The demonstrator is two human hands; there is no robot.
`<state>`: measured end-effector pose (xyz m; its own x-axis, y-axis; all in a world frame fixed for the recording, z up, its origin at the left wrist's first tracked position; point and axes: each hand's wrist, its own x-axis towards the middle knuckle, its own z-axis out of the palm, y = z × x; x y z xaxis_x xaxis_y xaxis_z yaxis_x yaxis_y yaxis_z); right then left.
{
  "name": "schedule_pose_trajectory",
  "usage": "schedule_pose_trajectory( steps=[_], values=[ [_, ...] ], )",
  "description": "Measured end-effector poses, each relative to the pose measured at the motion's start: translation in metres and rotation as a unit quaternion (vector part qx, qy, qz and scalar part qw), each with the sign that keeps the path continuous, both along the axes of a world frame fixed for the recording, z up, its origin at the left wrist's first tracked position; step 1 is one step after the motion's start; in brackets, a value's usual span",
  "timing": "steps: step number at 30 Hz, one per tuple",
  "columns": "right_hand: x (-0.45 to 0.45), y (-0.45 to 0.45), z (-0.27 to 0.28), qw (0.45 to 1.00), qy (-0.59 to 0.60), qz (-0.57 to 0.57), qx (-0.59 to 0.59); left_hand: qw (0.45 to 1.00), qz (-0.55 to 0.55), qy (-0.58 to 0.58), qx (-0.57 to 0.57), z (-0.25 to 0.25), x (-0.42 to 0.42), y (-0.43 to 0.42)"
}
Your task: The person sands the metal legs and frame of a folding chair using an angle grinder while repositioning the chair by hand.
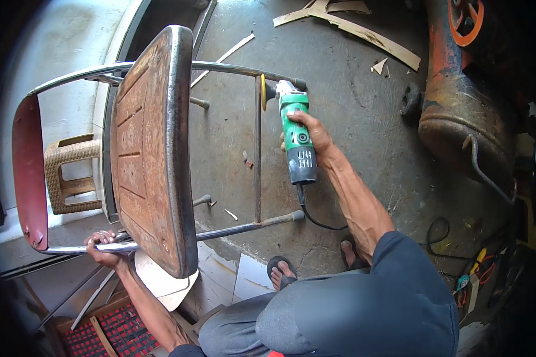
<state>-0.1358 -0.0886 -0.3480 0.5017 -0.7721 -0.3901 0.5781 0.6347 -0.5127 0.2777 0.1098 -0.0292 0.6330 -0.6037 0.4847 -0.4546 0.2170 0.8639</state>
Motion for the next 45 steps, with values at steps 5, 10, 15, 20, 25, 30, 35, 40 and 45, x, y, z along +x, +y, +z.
schedule_pose_trajectory(
  steps=[5, 10, 15, 20, 25, 30, 35, 40, 45],
  values=[
    [-0.015, -0.003, 0.001, 0.999, -0.041, 0.005, 0.01, 1.0, 0.007, 0.018, -0.011, 0.0, -0.007, 0.0],
    [-0.008, -0.018, 0.0, 0.991, -0.12, -0.016, 0.05, 1.0, 0.002, 0.014, -0.007, 0.001, -0.006, -0.001],
    [0.004, -0.012, 0.005, 0.999, -0.026, -0.032, 0.009, 1.0, 0.001, 0.02, -0.009, -0.002, -0.006, 0.0],
    [0.024, -0.003, 0.041, 0.898, 0.392, -0.04, -0.197, 0.999, -0.016, 0.027, -0.018, -0.002, -0.001, 0.001],
    [0.003, 0.008, 0.068, 0.697, 0.59, 0.096, -0.395, 1.0, -0.015, 0.02, -0.013, -0.002, 0.002, 0.002],
    [-0.008, -0.021, 0.094, 0.629, 0.601, 0.187, -0.457, 1.0, -0.018, 0.013, -0.01, -0.004, 0.016, 0.006],
    [-0.007, -0.069, 0.101, 0.556, 0.624, 0.147, -0.528, 1.0, -0.01, 0.015, -0.019, -0.004, 0.008, 0.001],
    [0.0, -0.087, 0.12, 0.55, 0.629, 0.181, -0.519, 0.999, -0.021, 0.025, -0.022, -0.002, 0.007, 0.005],
    [0.001, -0.045, 0.123, 0.539, 0.591, 0.243, -0.548, 0.999, -0.027, 0.023, -0.022, -0.003, 0.007, 0.003]
  ],
)
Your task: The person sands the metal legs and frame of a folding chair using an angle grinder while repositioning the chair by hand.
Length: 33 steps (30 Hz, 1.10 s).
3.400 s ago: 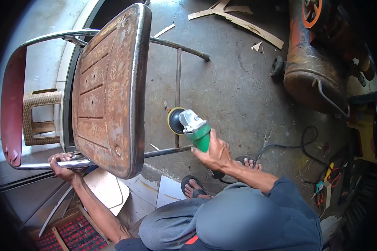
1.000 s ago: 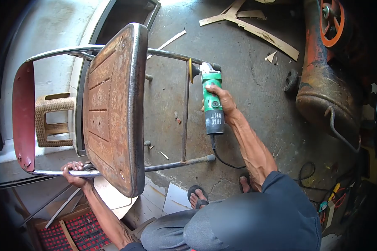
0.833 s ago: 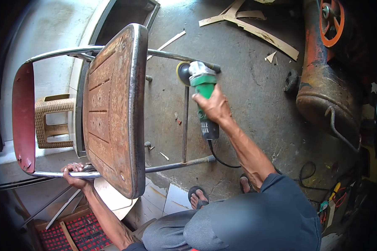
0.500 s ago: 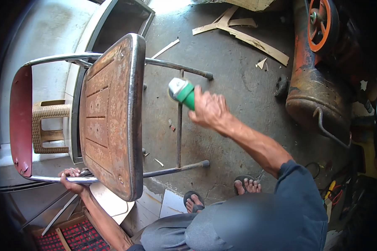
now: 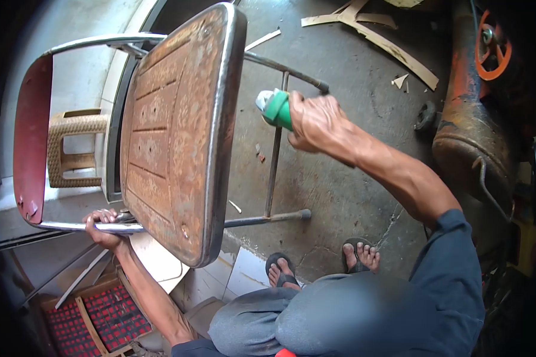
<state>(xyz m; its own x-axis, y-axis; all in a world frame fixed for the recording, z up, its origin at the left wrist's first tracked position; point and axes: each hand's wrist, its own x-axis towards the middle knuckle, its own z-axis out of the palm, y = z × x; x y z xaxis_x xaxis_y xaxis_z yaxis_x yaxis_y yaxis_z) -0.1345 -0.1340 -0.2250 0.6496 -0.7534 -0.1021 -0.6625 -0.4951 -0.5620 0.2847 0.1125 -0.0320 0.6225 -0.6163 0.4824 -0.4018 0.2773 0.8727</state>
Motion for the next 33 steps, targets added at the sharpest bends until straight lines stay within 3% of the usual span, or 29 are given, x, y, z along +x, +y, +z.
schedule_pose_trajectory(
  steps=[4, 6, 8, 9, 13, 14, 17, 19, 20, 22, 26, 30, 33],
  values=[
    [-0.015, 0.084, -0.014, 0.992, -0.073, 0.068, -0.083, 0.999, 0.035, 0.004, 0.005, 0.001, -0.006, -0.002],
    [-0.016, 0.124, -0.002, 0.995, -0.021, 0.095, -0.037, 0.999, 0.042, 0.005, -0.006, -0.001, -0.01, -0.005],
    [-0.019, 0.153, -0.01, 0.987, -0.025, 0.153, 0.028, 0.999, 0.05, 0.014, 0.002, 0.0, -0.007, -0.004],
    [-0.022, 0.165, -0.017, 0.984, -0.048, 0.169, 0.004, 0.999, 0.048, 0.012, 0.002, 0.0, -0.005, -0.002],
    [-0.042, 0.167, -0.016, 0.995, -0.009, 0.065, 0.078, 0.998, 0.054, 0.024, 0.001, -0.003, -0.001, -0.003],
    [-0.044, 0.168, -0.028, 0.999, -0.021, 0.027, 0.021, 0.998, 0.064, 0.029, -0.004, -0.003, -0.004, -0.005],
    [-0.048, 0.177, -0.041, 0.997, -0.065, -0.024, 0.014, 0.998, 0.066, 0.023, -0.01, -0.003, 0.001, -0.006],
    [-0.047, 0.194, -0.044, 0.963, -0.121, -0.075, 0.227, 0.997, 0.076, 0.022, -0.005, -0.003, 0.005, -0.007],
    [-0.048, 0.202, -0.047, 0.964, -0.118, -0.075, 0.226, 0.997, 0.068, 0.017, -0.007, -0.004, 0.005, -0.008],
    [-0.053, 0.223, -0.057, 0.924, -0.118, -0.132, 0.338, 0.998, 0.063, 0.017, -0.01, -0.004, 0.007, -0.005],
    [-0.057, 0.217, -0.09, 0.912, -0.098, -0.086, 0.389, 0.998, 0.062, 0.013, -0.017, -0.007, 0.011, -0.008],
    [-0.057, 0.183, -0.077, 0.898, -0.08, -0.027, 0.431, 0.997, 0.073, 0.026, -0.022, -0.005, 0.002, -0.008],
    [-0.062, 0.189, -0.076, 0.911, -0.052, -0.052, 0.406, 0.996, 0.083, 0.024, -0.03, -0.006, 0.004, -0.009]
  ],
)
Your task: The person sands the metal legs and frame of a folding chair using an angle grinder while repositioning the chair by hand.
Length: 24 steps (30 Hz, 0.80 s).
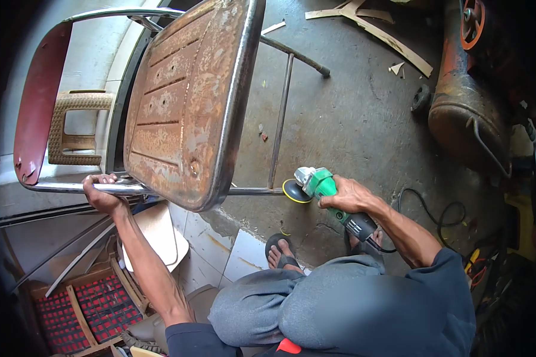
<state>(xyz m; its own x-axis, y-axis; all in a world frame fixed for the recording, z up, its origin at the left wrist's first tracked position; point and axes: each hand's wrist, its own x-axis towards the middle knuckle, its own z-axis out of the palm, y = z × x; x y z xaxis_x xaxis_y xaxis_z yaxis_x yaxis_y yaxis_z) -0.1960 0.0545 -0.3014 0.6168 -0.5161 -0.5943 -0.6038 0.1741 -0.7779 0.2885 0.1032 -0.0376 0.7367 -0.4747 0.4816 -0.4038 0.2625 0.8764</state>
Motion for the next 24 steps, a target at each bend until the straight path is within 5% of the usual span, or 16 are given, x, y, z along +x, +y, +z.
schedule_pose_trajectory(
  steps=[14, 24],
  values=[
    [0.008, 0.051, 0.031, 0.998, 0.043, -0.037, -0.021, 1.0, 0.013, 0.001, 0.009, -0.003, 0.006, 0.001],
    [0.006, 0.035, 0.0, 0.996, 0.055, -0.061, -0.027, 1.0, 0.003, -0.002, 0.005, -0.001, 0.002, -0.001]
  ],
)
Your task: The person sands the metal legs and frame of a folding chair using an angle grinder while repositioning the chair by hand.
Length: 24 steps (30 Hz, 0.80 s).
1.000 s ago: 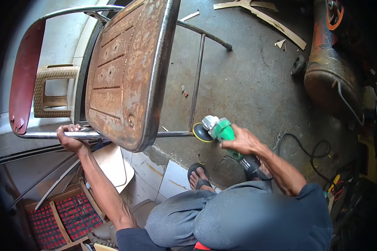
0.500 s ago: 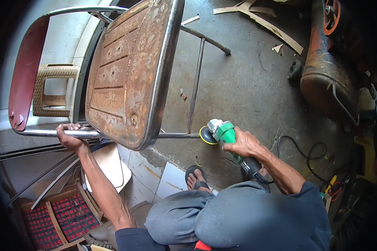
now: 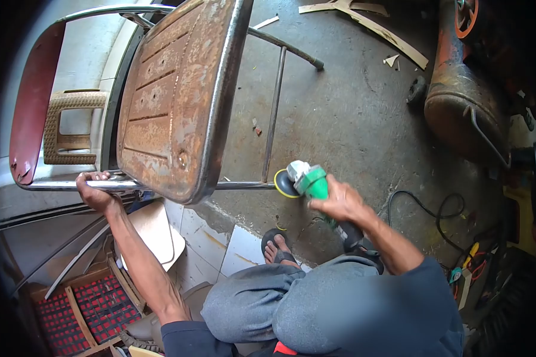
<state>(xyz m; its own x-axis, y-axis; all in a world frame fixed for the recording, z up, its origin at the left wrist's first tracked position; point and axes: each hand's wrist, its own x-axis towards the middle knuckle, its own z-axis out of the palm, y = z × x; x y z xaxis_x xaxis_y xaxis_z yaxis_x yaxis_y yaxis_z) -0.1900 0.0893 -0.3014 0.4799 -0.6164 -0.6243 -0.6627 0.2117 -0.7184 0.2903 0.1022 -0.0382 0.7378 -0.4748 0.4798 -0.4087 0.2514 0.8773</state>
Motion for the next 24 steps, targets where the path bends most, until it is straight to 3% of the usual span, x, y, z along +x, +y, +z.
schedule_pose_trajectory(
  steps=[5, 7, 12, 15, 17, 19, 21, 24],
  values=[
    [0.009, -0.066, 0.006, 0.99, -0.107, 0.086, 0.031, 1.0, 0.011, 0.01, 0.003, 0.002, 0.0, 0.0],
    [0.016, -0.089, -0.002, 0.979, -0.091, 0.164, 0.086, 1.0, 0.016, 0.015, 0.004, 0.001, -0.002, 0.003],
    [0.018, -0.107, -0.007, 0.976, -0.011, 0.214, 0.047, 1.0, -0.006, 0.012, 0.009, 0.004, -0.001, 0.007],
    [0.0, -0.097, 0.003, 0.979, -0.036, 0.186, 0.076, 1.0, 0.005, 0.006, 0.012, 0.002, 0.007, 0.01],
    [-0.013, -0.088, 0.012, 0.988, -0.029, 0.148, 0.035, 0.999, -0.03, -0.005, 0.012, 0.003, 0.005, 0.008],
    [-0.024, -0.075, -0.006, 0.99, -0.073, 0.099, 0.071, 0.999, -0.027, -0.002, 0.02, 0.004, 0.004, 0.01],
    [-0.029, -0.076, -0.008, 0.979, -0.109, -0.025, 0.171, 1.0, -0.005, 0.003, 0.017, 0.005, 0.0, 0.007],
    [-0.027, -0.075, -0.029, 0.96, -0.124, -0.019, 0.251, 0.999, -0.033, -0.007, 0.022, 0.005, 0.009, 0.01]
  ],
)
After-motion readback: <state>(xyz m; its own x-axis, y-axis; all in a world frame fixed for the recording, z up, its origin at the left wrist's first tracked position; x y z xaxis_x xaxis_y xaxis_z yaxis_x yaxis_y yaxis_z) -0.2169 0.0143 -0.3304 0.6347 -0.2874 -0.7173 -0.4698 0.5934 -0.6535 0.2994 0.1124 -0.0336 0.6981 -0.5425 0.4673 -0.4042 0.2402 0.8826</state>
